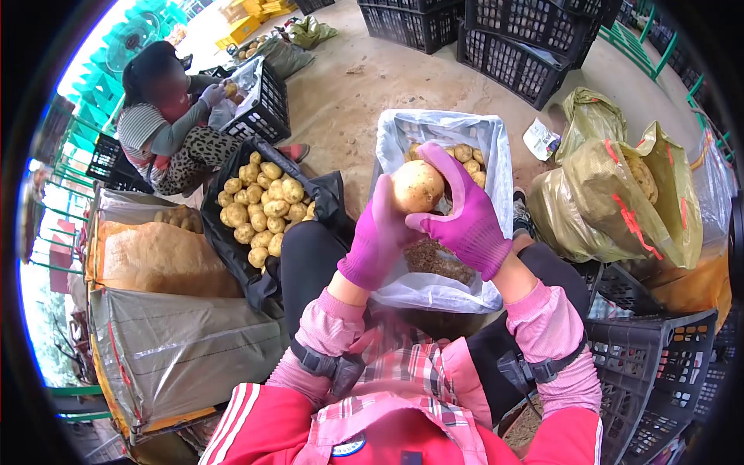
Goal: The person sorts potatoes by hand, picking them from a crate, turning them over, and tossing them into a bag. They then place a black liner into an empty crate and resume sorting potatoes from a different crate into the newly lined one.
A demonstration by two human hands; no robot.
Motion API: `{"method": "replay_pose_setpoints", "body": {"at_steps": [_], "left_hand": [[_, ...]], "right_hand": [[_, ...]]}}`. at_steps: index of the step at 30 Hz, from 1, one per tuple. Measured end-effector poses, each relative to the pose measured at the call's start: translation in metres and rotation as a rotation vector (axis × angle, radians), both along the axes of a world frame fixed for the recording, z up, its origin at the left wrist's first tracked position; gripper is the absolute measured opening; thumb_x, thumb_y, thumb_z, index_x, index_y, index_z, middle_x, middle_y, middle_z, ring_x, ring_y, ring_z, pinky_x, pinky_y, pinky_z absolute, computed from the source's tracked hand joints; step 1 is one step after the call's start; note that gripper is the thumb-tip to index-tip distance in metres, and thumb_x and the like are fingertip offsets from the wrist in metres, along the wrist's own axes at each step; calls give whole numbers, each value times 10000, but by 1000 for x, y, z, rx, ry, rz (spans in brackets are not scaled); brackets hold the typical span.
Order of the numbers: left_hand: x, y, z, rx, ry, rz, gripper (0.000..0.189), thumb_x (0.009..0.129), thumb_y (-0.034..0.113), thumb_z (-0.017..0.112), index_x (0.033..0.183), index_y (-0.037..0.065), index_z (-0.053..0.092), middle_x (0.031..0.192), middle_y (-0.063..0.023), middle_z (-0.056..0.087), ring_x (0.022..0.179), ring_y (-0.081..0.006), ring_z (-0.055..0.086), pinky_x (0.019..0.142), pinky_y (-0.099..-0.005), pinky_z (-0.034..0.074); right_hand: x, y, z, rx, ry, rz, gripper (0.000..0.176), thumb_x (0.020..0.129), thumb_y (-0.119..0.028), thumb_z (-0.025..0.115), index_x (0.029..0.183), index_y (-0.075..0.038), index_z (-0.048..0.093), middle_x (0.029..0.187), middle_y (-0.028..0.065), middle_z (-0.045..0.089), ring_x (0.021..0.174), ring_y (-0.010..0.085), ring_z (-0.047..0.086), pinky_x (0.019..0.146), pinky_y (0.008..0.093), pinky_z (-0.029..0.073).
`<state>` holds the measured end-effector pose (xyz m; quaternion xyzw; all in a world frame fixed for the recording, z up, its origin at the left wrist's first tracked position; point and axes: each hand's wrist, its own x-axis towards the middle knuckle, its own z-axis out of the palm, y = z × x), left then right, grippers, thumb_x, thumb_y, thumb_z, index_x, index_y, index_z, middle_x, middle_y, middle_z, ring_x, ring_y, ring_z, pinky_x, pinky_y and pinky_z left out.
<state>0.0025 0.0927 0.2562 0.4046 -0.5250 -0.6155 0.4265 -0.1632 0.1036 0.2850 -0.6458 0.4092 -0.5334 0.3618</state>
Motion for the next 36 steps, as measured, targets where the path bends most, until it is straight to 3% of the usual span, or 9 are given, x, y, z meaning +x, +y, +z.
{"method": "replay_pose_setpoints", "body": {"at_steps": [5, 11, 14, 17, 21, 24, 26, 28, 36], "left_hand": [[-4, 11, 21, -517, -551, 187, 769, 740, 153, 829, 1365, 13, 403, 1162, -161, 627, 1047, -250, 652, 865, -340, 528], [-4, 17, 22, -443, -464, 155, 474, 802, 23, 719, 1221, -29, 504, 1047, -114, 684, 899, -198, 686, 767, -295, 538], [-7, 22, 31, -438, -465, 122, 459, 907, 223, 658, 1277, 3, 501, 1136, -101, 664, 996, -227, 666, 842, -352, 530], [-18, 15, 23, 411, 627, -50, 555, 984, 487, 461, 1328, 52, 496, 1232, -105, 621, 1102, -255, 623, 908, -423, 504], [-15, 16, 20, 516, 783, -121, 472, 1049, 429, 333, 1341, 70, 426, 1174, -105, 576, 986, -210, 634, 833, -346, 549], [-13, 15, 11, 417, 778, -131, 496, 1042, 412, 379, 1385, 54, 380, 1210, -102, 574, 1025, -222, 628, 873, -348, 541], [-21, 21, 22, -235, 13, 98, 589, 1019, 496, 366, 1439, 83, 345, 1254, -116, 560, 1109, -238, 604, 890, -374, 543], [-22, 20, 27, -397, -193, 166, 636, 1008, 529, 372, 1476, 105, 302, 1292, -128, 537, 1153, -246, 592, 903, -381, 545], [-14, 17, 51, 127, -28, 134, 531, 1006, 432, 467, 1405, 96, 371, 1187, -122, 548, 1001, -199, 637, 740, -314, 574]], "right_hand": [[-6, -6, -4, -70, 54, 42, 662, 829, -324, 774, 1366, -42, 509, 1350, 165, 561, 1241, 271, 552, 1028, 345, 441], [-17, -12, 6, -28, 30, 64, 489, 950, -295, 635, 1353, -44, 519, 1229, 138, 643, 1039, 238, 659, 932, 294, 491], [4, 1, 6, -34, 27, -21, 639, 889, -430, 684, 1354, -29, 508, 1245, 159, 619, 1147, 277, 609, 981, 357, 465], [3, -1, -2, -26, 79, -36, 743, 842, -504, 708, 1360, -16, 495, 1270, 190, 594, 1217, 308, 562, 1016, 393, 440], [-7, -2, 5, 111, 16, 34, 555, 960, -367, 605, 1375, -20, 479, 1306, 179, 581, 1210, 243, 563, 1007, 337, 439], [-6, 0, 3, 72, -88, 43, 488, 987, -314, 584, 1366, -21, 491, 1314, 167, 585, 1205, 218, 568, 995, 316, 447], [-2, -2, 2, -33, -129, 26, 478, 980, -306, 600, 1351, -20, 510, 1306, 161, 596, 1201, 217, 576, 984, 312, 460], [-8, -2, 10, 56, -52, 91, 502, 956, -290, 637, 1364, -31, 505, 1323, 163, 587, 1226, 226, 563, 995, 317, 457], [-2, 2, -8, 90, -181, 206, 589, 828, -140, 768, 1360, -59, 528, 1354, 130, 573, 1253, 219, 542, 1046, 326, 428]]}}
